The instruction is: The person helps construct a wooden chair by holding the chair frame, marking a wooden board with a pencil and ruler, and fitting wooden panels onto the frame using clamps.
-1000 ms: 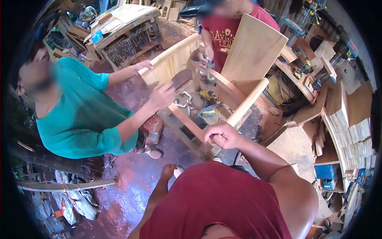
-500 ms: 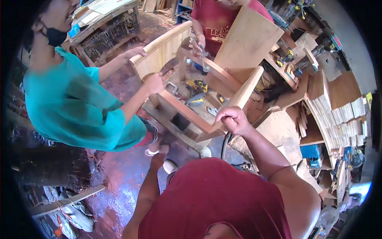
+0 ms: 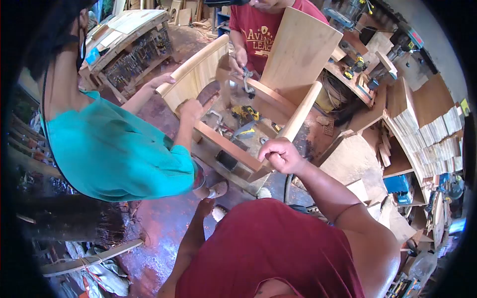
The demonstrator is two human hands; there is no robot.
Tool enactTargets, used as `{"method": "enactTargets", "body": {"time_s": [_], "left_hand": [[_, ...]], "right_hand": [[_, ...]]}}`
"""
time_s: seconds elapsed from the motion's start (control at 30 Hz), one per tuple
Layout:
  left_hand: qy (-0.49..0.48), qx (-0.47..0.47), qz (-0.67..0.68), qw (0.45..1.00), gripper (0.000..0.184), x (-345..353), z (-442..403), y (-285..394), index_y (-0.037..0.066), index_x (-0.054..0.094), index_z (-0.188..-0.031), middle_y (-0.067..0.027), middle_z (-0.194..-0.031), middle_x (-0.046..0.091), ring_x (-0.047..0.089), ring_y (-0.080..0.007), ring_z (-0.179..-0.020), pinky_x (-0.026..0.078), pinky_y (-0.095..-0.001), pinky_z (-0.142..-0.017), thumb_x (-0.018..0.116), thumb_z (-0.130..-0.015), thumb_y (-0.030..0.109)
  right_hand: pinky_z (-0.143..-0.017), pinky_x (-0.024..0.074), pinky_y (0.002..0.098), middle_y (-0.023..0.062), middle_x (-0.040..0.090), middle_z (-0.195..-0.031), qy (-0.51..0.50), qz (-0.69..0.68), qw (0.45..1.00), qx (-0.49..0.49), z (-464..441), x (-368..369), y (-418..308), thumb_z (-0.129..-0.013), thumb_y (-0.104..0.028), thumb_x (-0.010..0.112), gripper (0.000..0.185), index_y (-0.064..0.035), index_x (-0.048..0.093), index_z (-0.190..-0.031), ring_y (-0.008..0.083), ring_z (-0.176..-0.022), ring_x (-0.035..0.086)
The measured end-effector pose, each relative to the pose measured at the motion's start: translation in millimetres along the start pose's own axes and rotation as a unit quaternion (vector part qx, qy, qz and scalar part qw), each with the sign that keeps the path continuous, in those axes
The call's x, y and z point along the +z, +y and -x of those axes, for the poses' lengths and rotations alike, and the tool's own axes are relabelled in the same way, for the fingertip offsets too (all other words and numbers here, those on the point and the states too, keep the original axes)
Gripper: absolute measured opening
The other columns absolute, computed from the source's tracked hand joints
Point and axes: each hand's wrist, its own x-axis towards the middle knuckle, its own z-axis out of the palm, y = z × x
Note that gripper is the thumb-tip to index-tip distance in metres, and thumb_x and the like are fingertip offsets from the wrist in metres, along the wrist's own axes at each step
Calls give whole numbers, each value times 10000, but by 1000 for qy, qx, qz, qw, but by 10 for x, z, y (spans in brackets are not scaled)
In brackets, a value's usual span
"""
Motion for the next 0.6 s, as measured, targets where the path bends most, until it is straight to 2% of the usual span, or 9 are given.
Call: {"method": "enactTargets", "body": {"time_s": [0.03,0.1,0.17,0.23,0.3,0.33,0.4,0.53,0.6], "left_hand": [[-1,17,41,999,312,57,18,22,40,590,-992,-52,-657,591,538,-124,-519,440,-274,-465,565,-859,320],[26,7,29,999,264,151,115,237,49,586,-993,-54,-667,589,538,-126,-523,442,-266,-469,550,-871,280],[-30,75,133,988,291,221,103,332,29,585,-1018,-63,-708,617,577,-133,-577,464,-280,-518,575,-854,269],[-12,67,129,989,259,308,145,505,26,586,-1016,-59,-701,609,575,-128,-596,465,-281,-529,568,-855,228],[-37,10,180,983,278,388,245,848,25,586,-1029,-55,-736,604,566,-125,-619,462,-274,-544,569,-860,245],[-29,9,182,983,278,441,310,1037,25,586,-1029,-55,-736,604,566,-125,-619,462,-274,-544,569,-860,245],[37,-19,47,998,311,556,411,1325,16,584,-1042,-52,-777,597,559,-125,-650,458,-270,-562,557,-872,276],[58,7,129,990,363,803,519,1367,3,568,-1081,-64,-828,606,567,-136,-687,468,-279,-589,535,-886,308],[73,60,148,985,390,907,672,1383,-8,546,-1116,-76,-844,610,577,-142,-722,476,-284,-632,530,-888,308]], "right_hand": [[-585,451,299,75,602,-706,1,-5,1000,-4,2,-21,24,-690,22,397,225,-36,598,-776,197,-611,572],[-565,449,311,75,602,-707,-6,2,998,-69,-6,-36,69,-690,4,410,204,-45,592,-770,211,-595,570],[-559,450,316,75,600,-702,-11,-21,997,-73,23,-35,126,-687,-10,423,191,-50,588,-774,225,-588,566],[-519,433,321,81,572,-635,1,-39,994,-106,11,-28,141,-661,23,400,240,-35,605,-770,217,-531,548],[-507,430,325,80,570,-629,-1,-43,992,-119,-12,-77,78,-665,17,411,225,-45,604,-763,227,-523,547],[-502,429,326,79,571,-630,-10,-50,990,-129,-13,-108,67,-668,16,419,213,-49,601,-758,233,-520,546],[-497,429,333,80,571,-630,-33,-66,987,-142,-12,-154,94,-678,13,442,184,-59,597,-745,248,-524,550],[-507,442,348,89,592,-656,-51,-104,977,-177,-12,-209,147,-670,24,459,175,-61,595,-741,266,-562,576],[-509,446,348,89,598,-665,-72,-111,975,-180,-14,-236,190,-666,29,463,174,-62,593,-739,266,-568,581]]}}
